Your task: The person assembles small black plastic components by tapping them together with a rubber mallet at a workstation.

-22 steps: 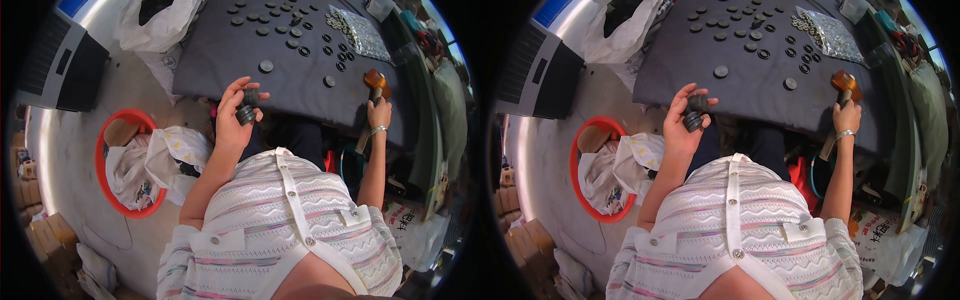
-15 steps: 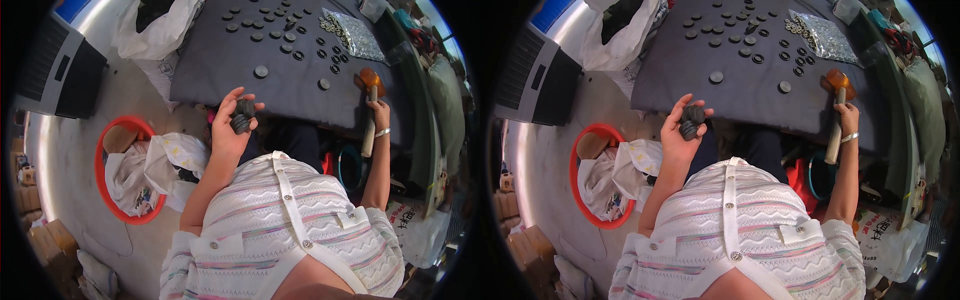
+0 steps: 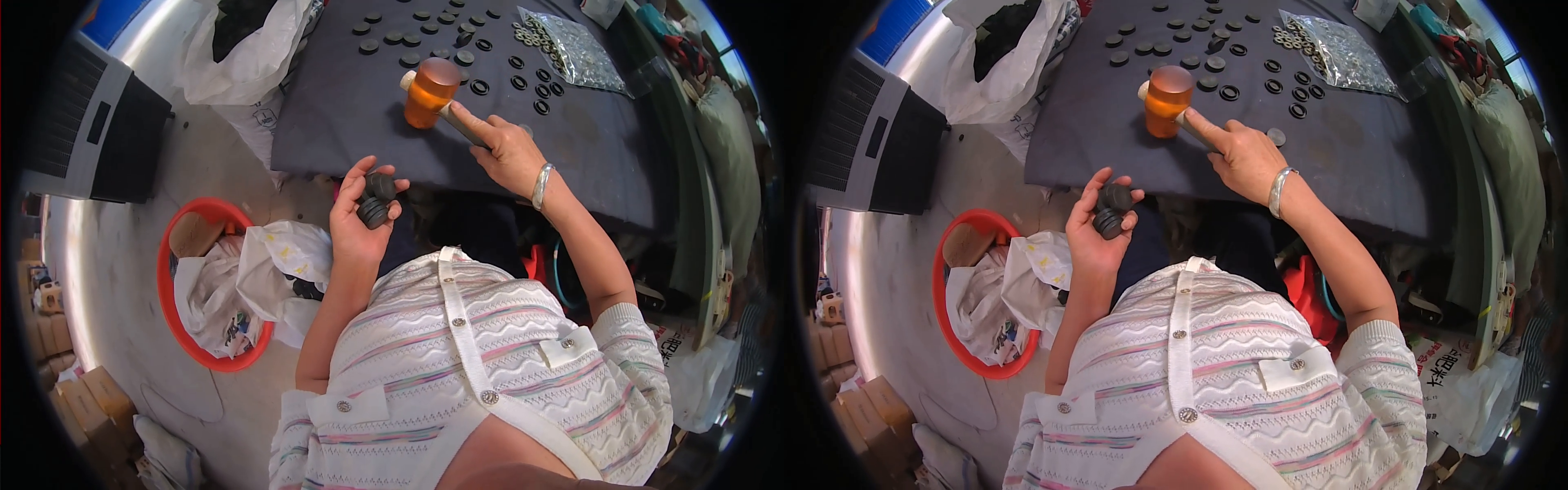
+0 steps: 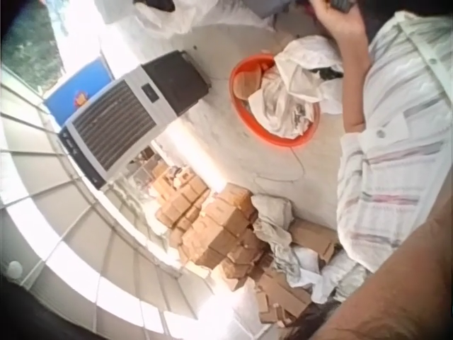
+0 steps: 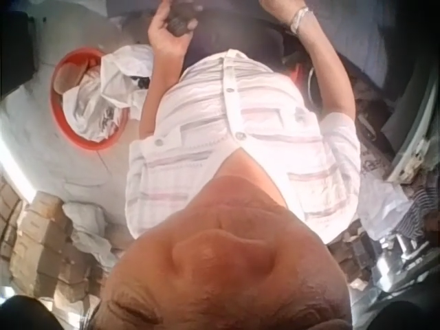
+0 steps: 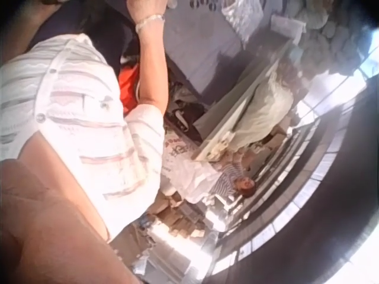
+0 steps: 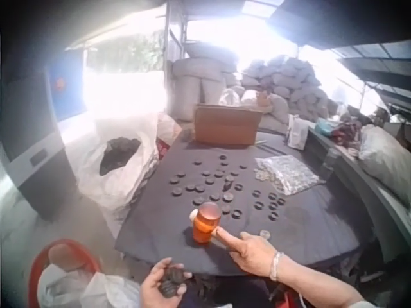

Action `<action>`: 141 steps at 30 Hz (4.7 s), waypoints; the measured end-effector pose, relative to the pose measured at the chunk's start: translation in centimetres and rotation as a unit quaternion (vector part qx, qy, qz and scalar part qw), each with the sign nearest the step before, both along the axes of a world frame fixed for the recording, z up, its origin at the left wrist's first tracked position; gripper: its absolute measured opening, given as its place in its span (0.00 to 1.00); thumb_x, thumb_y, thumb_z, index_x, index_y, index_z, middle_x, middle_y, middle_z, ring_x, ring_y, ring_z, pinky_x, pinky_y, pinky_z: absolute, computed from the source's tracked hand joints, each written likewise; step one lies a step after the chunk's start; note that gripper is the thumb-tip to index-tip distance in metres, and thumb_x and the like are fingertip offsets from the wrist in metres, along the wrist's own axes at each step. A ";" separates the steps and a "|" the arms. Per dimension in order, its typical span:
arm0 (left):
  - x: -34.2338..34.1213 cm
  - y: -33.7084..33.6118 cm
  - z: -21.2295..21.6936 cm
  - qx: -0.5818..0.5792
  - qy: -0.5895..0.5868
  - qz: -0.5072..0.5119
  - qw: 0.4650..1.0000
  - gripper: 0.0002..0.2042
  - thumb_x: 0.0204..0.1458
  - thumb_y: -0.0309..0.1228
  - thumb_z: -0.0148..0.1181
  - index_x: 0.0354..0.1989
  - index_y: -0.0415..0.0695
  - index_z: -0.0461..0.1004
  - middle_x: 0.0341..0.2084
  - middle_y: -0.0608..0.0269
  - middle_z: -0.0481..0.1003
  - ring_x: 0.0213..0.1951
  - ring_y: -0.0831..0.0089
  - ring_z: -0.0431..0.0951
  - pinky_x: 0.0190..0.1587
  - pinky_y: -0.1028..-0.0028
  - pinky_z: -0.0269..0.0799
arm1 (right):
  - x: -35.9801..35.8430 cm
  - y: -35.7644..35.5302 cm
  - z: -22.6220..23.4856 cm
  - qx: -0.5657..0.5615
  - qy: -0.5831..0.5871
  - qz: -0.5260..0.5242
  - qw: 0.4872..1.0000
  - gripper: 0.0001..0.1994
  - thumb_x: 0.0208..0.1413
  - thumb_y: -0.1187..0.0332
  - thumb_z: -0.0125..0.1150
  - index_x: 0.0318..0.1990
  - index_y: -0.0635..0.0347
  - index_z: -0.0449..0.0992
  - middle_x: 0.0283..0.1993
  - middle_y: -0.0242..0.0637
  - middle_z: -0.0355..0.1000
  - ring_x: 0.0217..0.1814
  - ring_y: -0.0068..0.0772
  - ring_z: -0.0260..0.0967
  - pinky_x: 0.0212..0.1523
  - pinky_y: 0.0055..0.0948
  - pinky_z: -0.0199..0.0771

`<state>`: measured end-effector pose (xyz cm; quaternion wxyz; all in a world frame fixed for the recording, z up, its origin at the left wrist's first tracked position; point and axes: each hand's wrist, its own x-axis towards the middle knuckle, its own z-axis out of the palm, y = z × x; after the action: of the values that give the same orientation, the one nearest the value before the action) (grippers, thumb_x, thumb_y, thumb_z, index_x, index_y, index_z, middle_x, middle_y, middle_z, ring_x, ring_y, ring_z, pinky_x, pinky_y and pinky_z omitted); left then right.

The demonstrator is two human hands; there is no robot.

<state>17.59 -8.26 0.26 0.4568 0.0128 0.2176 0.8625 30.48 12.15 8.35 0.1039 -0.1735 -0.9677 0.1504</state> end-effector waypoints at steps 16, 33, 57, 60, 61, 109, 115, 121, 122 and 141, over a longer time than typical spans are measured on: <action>-0.6 0.6 -0.8 0.000 -0.015 -0.017 1.000 0.15 0.59 0.32 0.43 0.52 0.41 0.66 0.44 0.48 0.72 0.42 0.52 0.75 0.26 0.71 0.70 | -0.2 -0.3 -0.4 0.061 0.004 0.025 0.998 0.36 0.48 0.76 0.57 0.67 0.39 0.56 0.27 0.45 0.65 0.27 0.49 0.67 0.31 0.40 0.71; 0.6 1.7 -0.1 -0.035 -0.055 -0.095 0.993 0.14 0.59 0.35 0.45 0.50 0.43 0.67 0.42 0.48 0.73 0.39 0.53 0.77 0.22 0.71 0.68 | 16.2 12.7 -3.9 -0.237 0.197 -0.339 0.889 0.29 0.47 0.75 0.58 0.61 0.60 0.64 0.28 0.33 0.69 0.25 0.29 0.70 0.28 0.26 0.73; 1.4 0.8 0.8 -0.101 -0.043 -0.111 0.988 0.18 0.62 0.43 0.40 0.52 0.44 0.65 0.40 0.55 0.74 0.39 0.55 0.77 0.24 0.73 0.66 | -5.8 -1.0 -3.0 -0.540 0.066 0.150 0.826 0.18 0.51 0.75 0.62 0.52 0.62 0.72 0.32 0.28 0.70 0.30 0.17 0.66 0.32 0.20 0.71; 1.0 1.5 0.7 -0.063 -0.055 -0.136 0.987 0.20 0.62 0.45 0.37 0.52 0.45 0.65 0.38 0.57 0.74 0.39 0.56 0.77 0.23 0.74 0.64 | -5.2 -1.7 -2.7 -0.475 0.058 0.209 0.853 0.18 0.52 0.74 0.63 0.51 0.63 0.73 0.37 0.30 0.69 0.34 0.18 0.67 0.36 0.21 0.72; 0.9 1.5 0.8 -0.066 -0.059 -0.132 0.987 0.20 0.62 0.45 0.37 0.52 0.45 0.65 0.38 0.57 0.74 0.39 0.56 0.77 0.23 0.74 0.64 | -5.1 -2.2 -2.5 -0.411 0.067 0.249 0.874 0.17 0.52 0.73 0.62 0.51 0.63 0.73 0.39 0.30 0.68 0.36 0.19 0.67 0.39 0.21 0.72; 2.3 -0.5 -1.1 -0.088 -0.016 -0.155 0.984 0.14 0.59 0.34 0.45 0.51 0.43 0.69 0.42 0.53 0.75 0.39 0.56 0.77 0.28 0.72 0.67 | 7.3 1.6 4.8 -0.400 0.284 -0.078 0.868 0.33 0.43 0.80 0.58 0.62 0.62 0.61 0.41 0.37 0.70 0.32 0.22 0.72 0.29 0.19 0.74; 2.0 -3.2 -1.9 -0.103 -0.047 -0.079 0.990 0.15 0.59 0.36 0.46 0.51 0.44 0.67 0.43 0.50 0.74 0.40 0.52 0.76 0.27 0.71 0.68 | -1.4 -2.1 1.8 -0.108 0.075 0.091 0.987 0.39 0.43 0.80 0.59 0.66 0.44 0.58 0.29 0.44 0.64 0.31 0.47 0.67 0.35 0.36 0.68; 1.4 -4.7 -1.9 -0.111 -0.046 -0.052 0.991 0.15 0.59 0.36 0.46 0.51 0.44 0.67 0.42 0.51 0.74 0.39 0.53 0.76 0.26 0.71 0.67 | -3.7 -4.4 1.8 0.006 0.072 0.086 0.994 0.40 0.44 0.79 0.58 0.67 0.40 0.55 0.30 0.42 0.62 0.27 0.47 0.65 0.32 0.40 0.68; 1.2 -4.6 -1.9 -0.111 -0.042 -0.052 0.992 0.15 0.59 0.36 0.46 0.51 0.43 0.67 0.42 0.51 0.74 0.39 0.53 0.76 0.26 0.71 0.67 | -3.8 -4.6 1.9 0.020 0.076 0.082 0.994 0.40 0.45 0.79 0.58 0.67 0.40 0.55 0.30 0.42 0.62 0.27 0.47 0.66 0.31 0.40 0.68; -0.3 -3.0 -2.3 -0.051 0.000 -0.069 0.996 0.13 0.58 0.27 0.48 0.52 0.45 0.66 0.43 0.52 0.72 0.36 0.59 0.75 0.25 0.73 0.68 | 6.3 3.9 1.6 -0.328 0.248 -0.208 0.887 0.36 0.48 0.79 0.58 0.67 0.51 0.56 0.30 0.27 0.67 0.19 0.15 0.61 0.19 0.19 0.66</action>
<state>17.27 -11.28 -2.00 0.5153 0.0045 0.2603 0.8165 36.82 16.02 9.97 0.3070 -0.3520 -0.7474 0.4725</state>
